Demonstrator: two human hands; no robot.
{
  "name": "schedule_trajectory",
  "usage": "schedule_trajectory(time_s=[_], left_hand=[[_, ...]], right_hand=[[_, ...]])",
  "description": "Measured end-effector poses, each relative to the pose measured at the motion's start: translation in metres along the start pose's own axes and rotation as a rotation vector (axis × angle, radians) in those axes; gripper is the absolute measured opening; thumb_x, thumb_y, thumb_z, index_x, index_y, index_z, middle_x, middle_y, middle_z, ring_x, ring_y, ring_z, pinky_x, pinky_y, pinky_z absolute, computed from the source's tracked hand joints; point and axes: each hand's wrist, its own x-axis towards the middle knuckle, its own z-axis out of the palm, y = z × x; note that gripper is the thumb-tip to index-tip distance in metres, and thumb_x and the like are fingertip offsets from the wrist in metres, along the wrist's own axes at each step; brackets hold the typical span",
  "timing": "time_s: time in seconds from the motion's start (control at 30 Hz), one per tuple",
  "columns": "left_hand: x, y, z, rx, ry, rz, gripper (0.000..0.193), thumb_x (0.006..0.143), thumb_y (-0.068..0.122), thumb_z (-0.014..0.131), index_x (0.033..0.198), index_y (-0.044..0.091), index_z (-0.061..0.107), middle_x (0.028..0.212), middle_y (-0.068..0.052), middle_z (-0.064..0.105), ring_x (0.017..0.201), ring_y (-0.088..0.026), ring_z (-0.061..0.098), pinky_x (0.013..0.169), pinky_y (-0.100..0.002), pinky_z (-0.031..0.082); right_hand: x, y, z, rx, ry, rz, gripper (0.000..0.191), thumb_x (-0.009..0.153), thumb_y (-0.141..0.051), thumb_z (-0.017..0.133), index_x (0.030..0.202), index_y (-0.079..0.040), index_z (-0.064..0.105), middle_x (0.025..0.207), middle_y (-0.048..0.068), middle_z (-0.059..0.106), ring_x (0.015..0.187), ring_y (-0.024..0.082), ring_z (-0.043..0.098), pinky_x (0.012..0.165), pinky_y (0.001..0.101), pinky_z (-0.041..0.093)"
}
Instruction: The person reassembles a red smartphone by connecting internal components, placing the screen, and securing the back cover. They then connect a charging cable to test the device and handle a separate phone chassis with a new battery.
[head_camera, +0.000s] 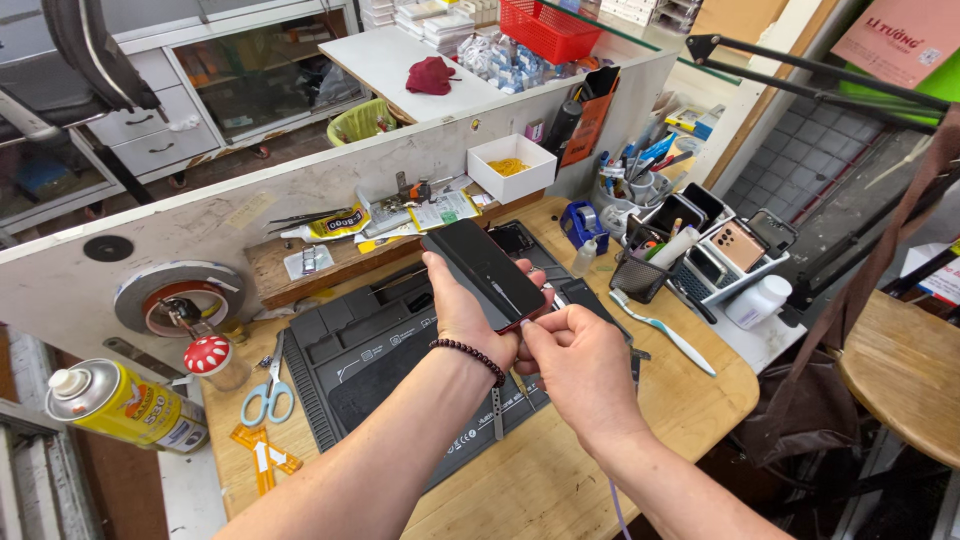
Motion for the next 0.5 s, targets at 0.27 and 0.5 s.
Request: schedule_trajectory(time_s=[0.27,0.5], left_hand=[[-0.018,0.010,-0.024,0.198,-0.224,-0.043,0.075,0.099,0.078,0.031,0.118,0.012,0.060,0.105,-0.010,0.067,0.094,-0.029,0.068,0.086,-0.051,0.059],[-0.034,0.031,-0.041,0.335,-0.097,-0.068,0.062,0.102,0.057,0.036,0.126,0.006,0.063,0.118,-0.010,0.072,0.105,-0.025,0.071,0.092,-0.045,0.059]], right_hand=[[0.061,-0.008,-0.035,-0.188,-0.178,-0.087,0.030,0.095,-0.028,0.065,0.116,-0.007,0.071,0.098,0.000,0.076,0.085,0.010,0.071,0.072,0.0317,0.057],[0.051,-0.006,0.004,0.114,-0.399,0.220,0.031,0.098,-0.023,0.058,0.122,-0.008,0.070,0.100,0.004,0.074,0.082,0.017,0.070,0.076,0.0408,0.060]])
